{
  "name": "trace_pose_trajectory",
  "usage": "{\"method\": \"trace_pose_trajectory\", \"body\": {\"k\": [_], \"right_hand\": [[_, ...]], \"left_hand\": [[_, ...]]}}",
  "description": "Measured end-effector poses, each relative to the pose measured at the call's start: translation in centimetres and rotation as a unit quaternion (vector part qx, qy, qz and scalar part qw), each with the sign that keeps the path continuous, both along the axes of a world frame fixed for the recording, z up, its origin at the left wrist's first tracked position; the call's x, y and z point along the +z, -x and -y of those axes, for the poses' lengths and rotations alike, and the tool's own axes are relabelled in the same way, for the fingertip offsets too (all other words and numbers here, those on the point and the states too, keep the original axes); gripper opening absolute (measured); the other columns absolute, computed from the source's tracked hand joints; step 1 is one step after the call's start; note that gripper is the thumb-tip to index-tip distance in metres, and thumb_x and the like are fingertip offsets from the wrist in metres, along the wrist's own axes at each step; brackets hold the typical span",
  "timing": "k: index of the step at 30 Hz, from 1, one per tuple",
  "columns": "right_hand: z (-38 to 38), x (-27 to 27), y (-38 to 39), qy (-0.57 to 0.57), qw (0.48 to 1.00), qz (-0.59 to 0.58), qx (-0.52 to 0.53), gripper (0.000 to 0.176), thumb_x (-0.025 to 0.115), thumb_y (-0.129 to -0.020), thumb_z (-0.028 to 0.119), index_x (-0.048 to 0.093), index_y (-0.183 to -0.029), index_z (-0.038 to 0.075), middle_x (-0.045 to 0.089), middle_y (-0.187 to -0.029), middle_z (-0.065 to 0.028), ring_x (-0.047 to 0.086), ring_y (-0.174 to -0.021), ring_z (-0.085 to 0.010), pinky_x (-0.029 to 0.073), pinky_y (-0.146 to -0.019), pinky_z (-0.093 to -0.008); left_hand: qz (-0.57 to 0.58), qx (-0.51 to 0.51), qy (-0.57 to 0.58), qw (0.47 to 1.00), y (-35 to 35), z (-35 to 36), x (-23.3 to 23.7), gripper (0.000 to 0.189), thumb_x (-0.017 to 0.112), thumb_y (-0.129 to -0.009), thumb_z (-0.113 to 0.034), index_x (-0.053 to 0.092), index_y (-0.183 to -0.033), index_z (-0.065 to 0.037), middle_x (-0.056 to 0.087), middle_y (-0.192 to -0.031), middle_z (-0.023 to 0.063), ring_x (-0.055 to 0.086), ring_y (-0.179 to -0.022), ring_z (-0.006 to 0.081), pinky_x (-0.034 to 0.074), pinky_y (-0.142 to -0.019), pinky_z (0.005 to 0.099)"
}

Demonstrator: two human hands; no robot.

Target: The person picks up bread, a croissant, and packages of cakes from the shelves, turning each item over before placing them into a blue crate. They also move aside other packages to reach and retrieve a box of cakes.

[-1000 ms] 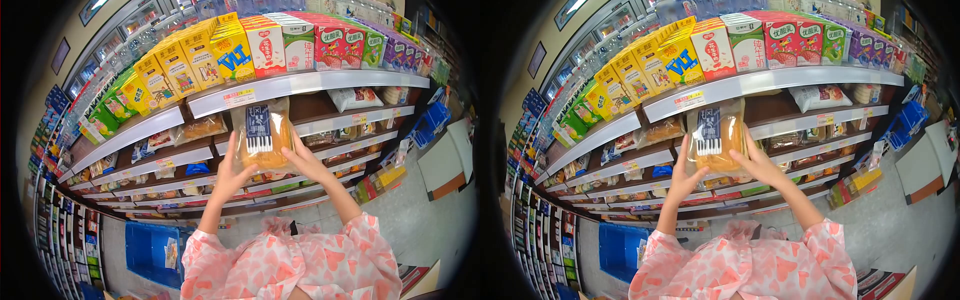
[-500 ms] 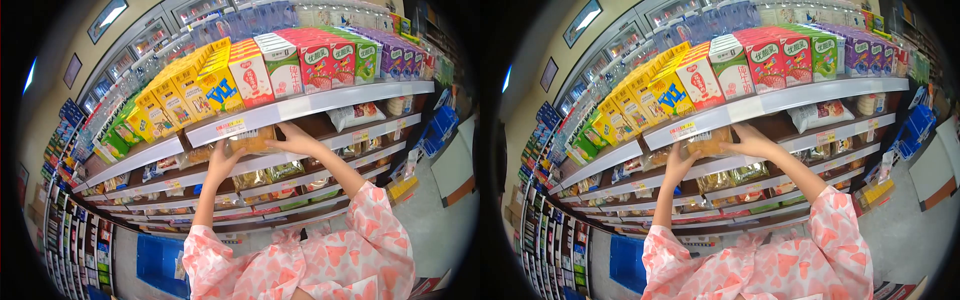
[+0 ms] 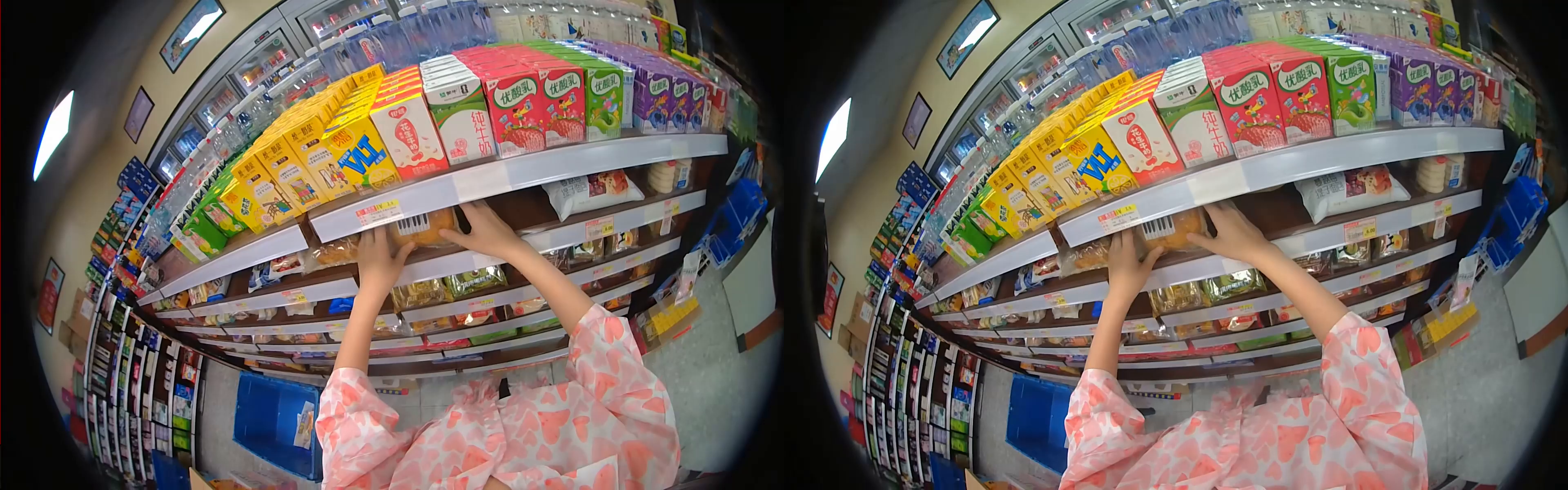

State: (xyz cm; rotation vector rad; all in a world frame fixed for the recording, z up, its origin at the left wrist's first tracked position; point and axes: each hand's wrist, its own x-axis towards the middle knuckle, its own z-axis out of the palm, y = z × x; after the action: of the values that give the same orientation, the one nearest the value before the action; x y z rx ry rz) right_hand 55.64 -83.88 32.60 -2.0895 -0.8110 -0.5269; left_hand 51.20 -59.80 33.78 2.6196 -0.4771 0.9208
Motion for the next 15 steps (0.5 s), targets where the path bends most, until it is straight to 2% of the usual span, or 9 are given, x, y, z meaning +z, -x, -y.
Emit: {"method": "trace_pose_trajectory", "body": {"k": [2, 5, 8, 15], "right_hand": [[0.1, 0.2, 0.2, 0.010, 1.000, 0.002, -0.003, 0.081, 0.069, -0.081, 0.042, 0.034, -0.142, 0.002, 0.039, -0.140, -0.0285, 0.035, -0.131, -0.0444, 0.035, -0.107, -0.0463], [0.1, 0.2, 0.2, 0.039, 0.999, -0.009, 0.000, 0.081, 0.069, -0.080, 0.041, 0.034, -0.142, 0.003, 0.038, -0.141, -0.0281, 0.035, -0.132, -0.0437, 0.034, -0.108, -0.0461], [0.3, 0.7, 0.4, 0.008, 0.999, -0.039, 0.034, 0.085, 0.072, -0.077, 0.042, 0.034, -0.142, 0.002, 0.038, -0.141, -0.0282, 0.036, -0.132, -0.0423, 0.034, -0.108, -0.0448], [0.8, 0.8, 0.5, -0.032, 0.992, -0.087, 0.082, 0.091, 0.080, -0.071, 0.037, 0.035, -0.141, -0.001, 0.040, -0.141, -0.0269, 0.037, -0.134, -0.0383, 0.033, -0.109, -0.0404]], "left_hand": [[0.012, 0.003, 0.010, 1.000, 0.4, 0.5, -0.1, 0.076, 0.074, -0.078, -0.027, 0.036, -0.138, 0.002, 0.046, -0.128, 0.0293, 0.044, -0.116, 0.0487, 0.037, -0.098, 0.0516], [0.074, 0.010, -0.066, 0.995, 0.4, 0.5, -0.5, 0.070, 0.073, -0.080, -0.025, 0.039, -0.136, 0.001, 0.046, -0.131, 0.0270, 0.044, -0.118, 0.0486, 0.032, -0.102, 0.0529], [0.085, 0.002, -0.036, 0.996, 0.8, 1.0, 0.0, 0.061, 0.073, -0.079, -0.024, 0.047, -0.130, -0.002, 0.055, -0.121, 0.0217, 0.048, -0.118, 0.0395, 0.026, -0.107, 0.0542], [0.040, 0.012, -0.041, 0.998, 1.6, 0.9, 0.7, 0.061, 0.074, -0.078, -0.027, 0.049, -0.129, -0.005, 0.060, -0.117, 0.0167, 0.054, -0.115, 0.0360, 0.022, -0.108, 0.0577]]}}
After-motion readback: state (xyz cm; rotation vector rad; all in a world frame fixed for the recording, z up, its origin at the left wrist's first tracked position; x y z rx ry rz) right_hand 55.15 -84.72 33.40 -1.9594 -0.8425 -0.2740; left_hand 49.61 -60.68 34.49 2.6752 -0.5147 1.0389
